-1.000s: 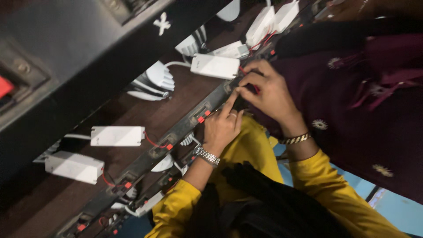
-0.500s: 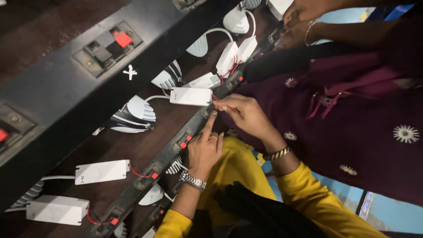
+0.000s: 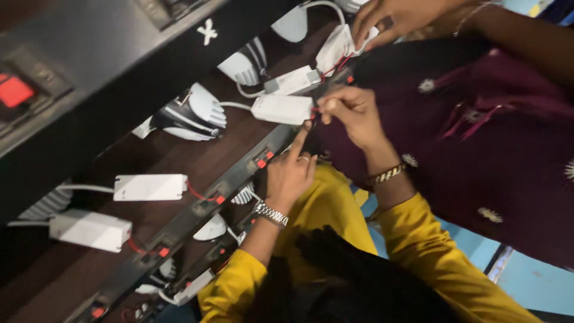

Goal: The person connects wires from LED drivers and lighting fixtures to a test rack to verify electrical functionality.

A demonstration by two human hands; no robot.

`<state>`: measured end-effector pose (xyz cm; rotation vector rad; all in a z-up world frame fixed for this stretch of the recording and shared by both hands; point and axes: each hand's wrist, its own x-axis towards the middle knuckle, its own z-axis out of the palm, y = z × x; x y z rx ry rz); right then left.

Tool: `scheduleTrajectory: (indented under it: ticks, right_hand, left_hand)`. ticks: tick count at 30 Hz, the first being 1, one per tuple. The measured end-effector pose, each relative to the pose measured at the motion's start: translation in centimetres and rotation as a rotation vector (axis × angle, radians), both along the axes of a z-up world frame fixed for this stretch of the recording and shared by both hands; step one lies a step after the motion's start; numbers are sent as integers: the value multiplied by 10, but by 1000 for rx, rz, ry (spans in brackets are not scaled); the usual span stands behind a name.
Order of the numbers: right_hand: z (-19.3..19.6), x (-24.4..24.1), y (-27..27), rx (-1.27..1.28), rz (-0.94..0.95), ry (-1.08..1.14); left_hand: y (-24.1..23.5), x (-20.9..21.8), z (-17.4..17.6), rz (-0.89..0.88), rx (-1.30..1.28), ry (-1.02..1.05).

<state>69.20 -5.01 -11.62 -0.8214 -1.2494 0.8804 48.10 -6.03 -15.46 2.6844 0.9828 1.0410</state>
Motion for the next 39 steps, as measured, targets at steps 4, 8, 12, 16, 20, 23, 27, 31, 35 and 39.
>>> scheduleTrajectory:
  ticks: [4,8,12,16,20,23,27,31,35,39]
  right_hand:
    - [7,3,-11,100,116,-183]
    - [16,-9,-20,110,22,-353]
    - [32,-18,-33,177,-229,-637]
    - [33,-26,-33,222,-398,-800]
    - [25,-33,-30,155,-452,-817]
    - [23,-37,-26,195,-516,-888]
    - [25,-38,-27,202,-536,-906]
    - [27,-33,-27,151,-541,-945]
    - [30,-27,-24,147,-487,-922]
    - [26,-23,-20,195,-490,-980]
  left_hand:
    - [-3,-2,1,-14,-9,8]
    - [-1,-2,-4,-37,54,-44]
    - [1,2,9,-28,-30,82]
    - [1,3,16,-1,-99,171]
    - [4,-2,8,-20,-78,104]
    - [6,-5,2,-64,-71,68]
    - [6,-2,0,-40,-50,101]
    - [7,0,3,-13,-43,153]
    - [8,2,8,-10,-81,171]
    - [8,4,8,-14,-104,173]
